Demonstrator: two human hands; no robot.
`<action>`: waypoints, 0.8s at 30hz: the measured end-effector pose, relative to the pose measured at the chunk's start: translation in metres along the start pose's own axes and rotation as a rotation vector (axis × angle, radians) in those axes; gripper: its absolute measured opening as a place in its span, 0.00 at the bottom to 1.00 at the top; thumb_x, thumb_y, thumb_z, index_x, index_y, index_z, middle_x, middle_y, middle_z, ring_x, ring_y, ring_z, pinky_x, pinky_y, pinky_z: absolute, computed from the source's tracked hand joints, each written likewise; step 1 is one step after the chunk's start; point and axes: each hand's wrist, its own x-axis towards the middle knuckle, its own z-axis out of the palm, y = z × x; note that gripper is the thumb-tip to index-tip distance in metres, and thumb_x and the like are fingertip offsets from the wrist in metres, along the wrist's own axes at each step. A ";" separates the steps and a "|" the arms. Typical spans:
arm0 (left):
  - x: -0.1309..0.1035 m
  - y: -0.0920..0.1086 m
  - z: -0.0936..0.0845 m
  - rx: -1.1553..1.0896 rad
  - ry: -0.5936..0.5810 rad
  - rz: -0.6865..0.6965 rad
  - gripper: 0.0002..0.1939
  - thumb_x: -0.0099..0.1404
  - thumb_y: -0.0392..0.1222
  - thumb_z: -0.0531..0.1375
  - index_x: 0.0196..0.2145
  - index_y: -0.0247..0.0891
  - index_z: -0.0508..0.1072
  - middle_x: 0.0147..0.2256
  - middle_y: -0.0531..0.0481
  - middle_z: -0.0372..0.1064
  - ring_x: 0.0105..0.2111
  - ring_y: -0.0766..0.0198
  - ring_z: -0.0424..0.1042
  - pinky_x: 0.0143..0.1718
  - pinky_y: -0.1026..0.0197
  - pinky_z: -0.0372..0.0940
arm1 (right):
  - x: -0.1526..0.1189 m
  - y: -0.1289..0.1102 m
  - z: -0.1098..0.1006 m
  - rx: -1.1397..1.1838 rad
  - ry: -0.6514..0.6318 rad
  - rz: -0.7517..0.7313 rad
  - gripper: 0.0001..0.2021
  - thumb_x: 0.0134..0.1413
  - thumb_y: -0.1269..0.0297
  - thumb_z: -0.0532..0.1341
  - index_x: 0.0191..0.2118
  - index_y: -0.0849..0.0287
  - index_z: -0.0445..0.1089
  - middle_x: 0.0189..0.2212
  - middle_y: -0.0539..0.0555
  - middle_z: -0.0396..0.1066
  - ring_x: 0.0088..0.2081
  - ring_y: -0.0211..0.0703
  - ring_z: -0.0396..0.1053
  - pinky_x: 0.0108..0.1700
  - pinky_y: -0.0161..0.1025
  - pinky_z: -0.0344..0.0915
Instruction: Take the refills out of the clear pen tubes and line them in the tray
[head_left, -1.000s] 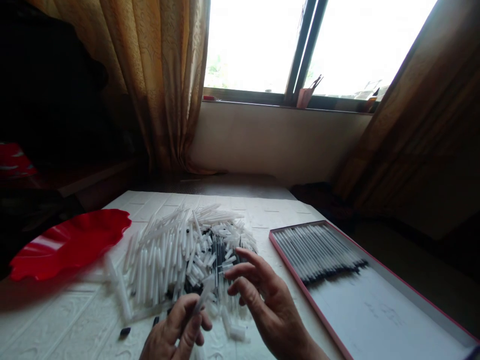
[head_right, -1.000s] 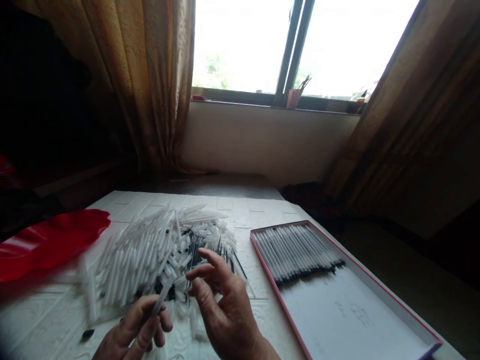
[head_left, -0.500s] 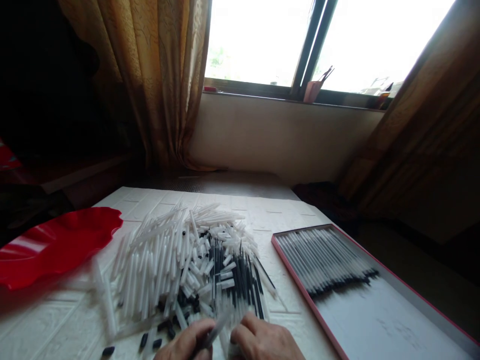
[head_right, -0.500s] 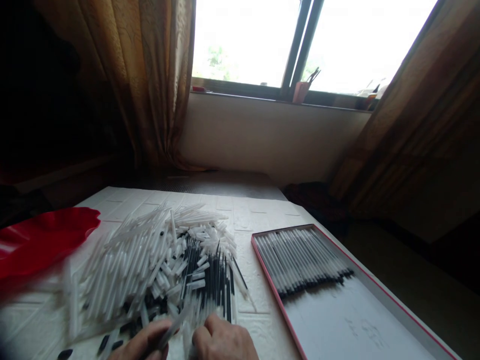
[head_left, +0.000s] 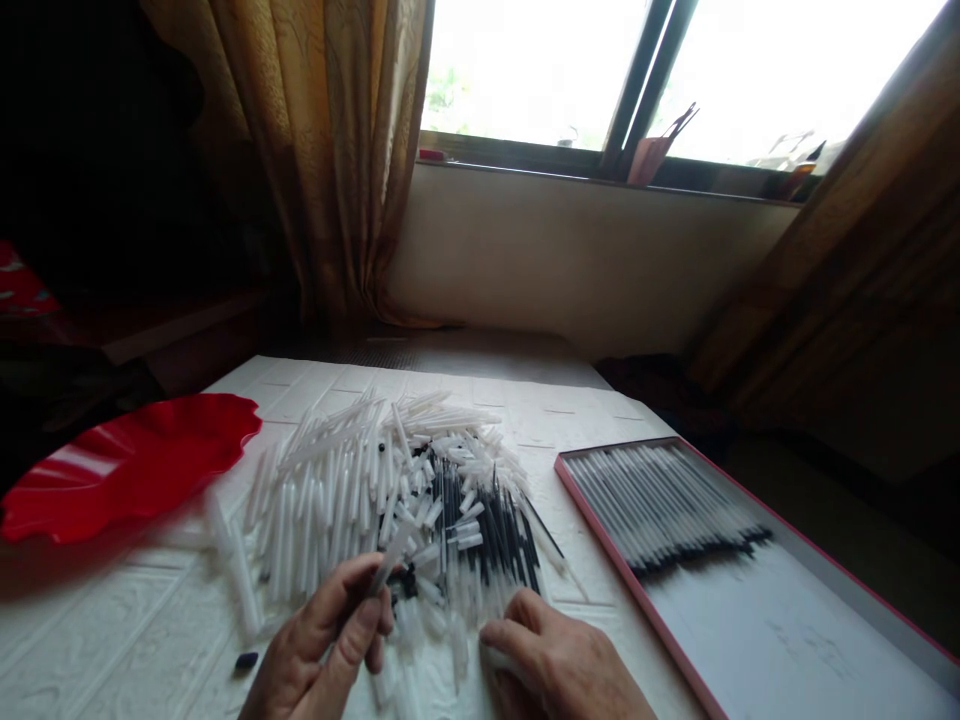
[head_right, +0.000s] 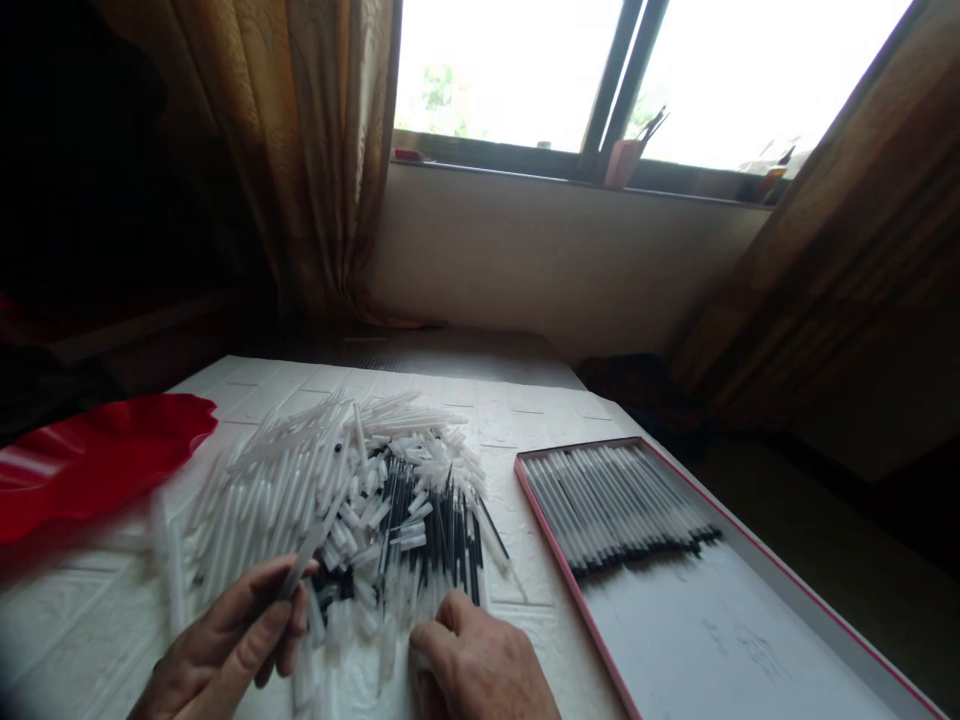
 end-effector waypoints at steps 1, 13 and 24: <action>0.002 0.001 -0.001 -0.023 0.008 -0.005 0.17 0.67 0.57 0.58 0.45 0.45 0.75 0.26 0.56 0.72 0.20 0.69 0.70 0.25 0.69 0.69 | 0.000 -0.002 -0.001 0.009 0.032 -0.011 0.13 0.49 0.74 0.60 0.40 0.50 0.72 0.34 0.49 0.72 0.28 0.37 0.72 0.29 0.29 0.61; 0.012 0.002 -0.005 -0.071 0.048 0.054 0.19 0.68 0.56 0.57 0.47 0.40 0.73 0.27 0.55 0.69 0.21 0.69 0.69 0.25 0.68 0.68 | 0.054 -0.046 0.000 -0.218 0.177 -0.257 0.11 0.52 0.76 0.61 0.39 0.53 0.74 0.36 0.53 0.75 0.32 0.43 0.71 0.30 0.33 0.62; 0.016 -0.007 -0.011 0.043 -0.084 0.115 0.16 0.70 0.52 0.55 0.48 0.40 0.71 0.27 0.54 0.71 0.21 0.68 0.71 0.24 0.68 0.69 | 0.076 -0.051 -0.006 -0.191 -0.035 -0.091 0.06 0.57 0.72 0.61 0.37 0.54 0.73 0.37 0.53 0.73 0.36 0.44 0.72 0.35 0.34 0.66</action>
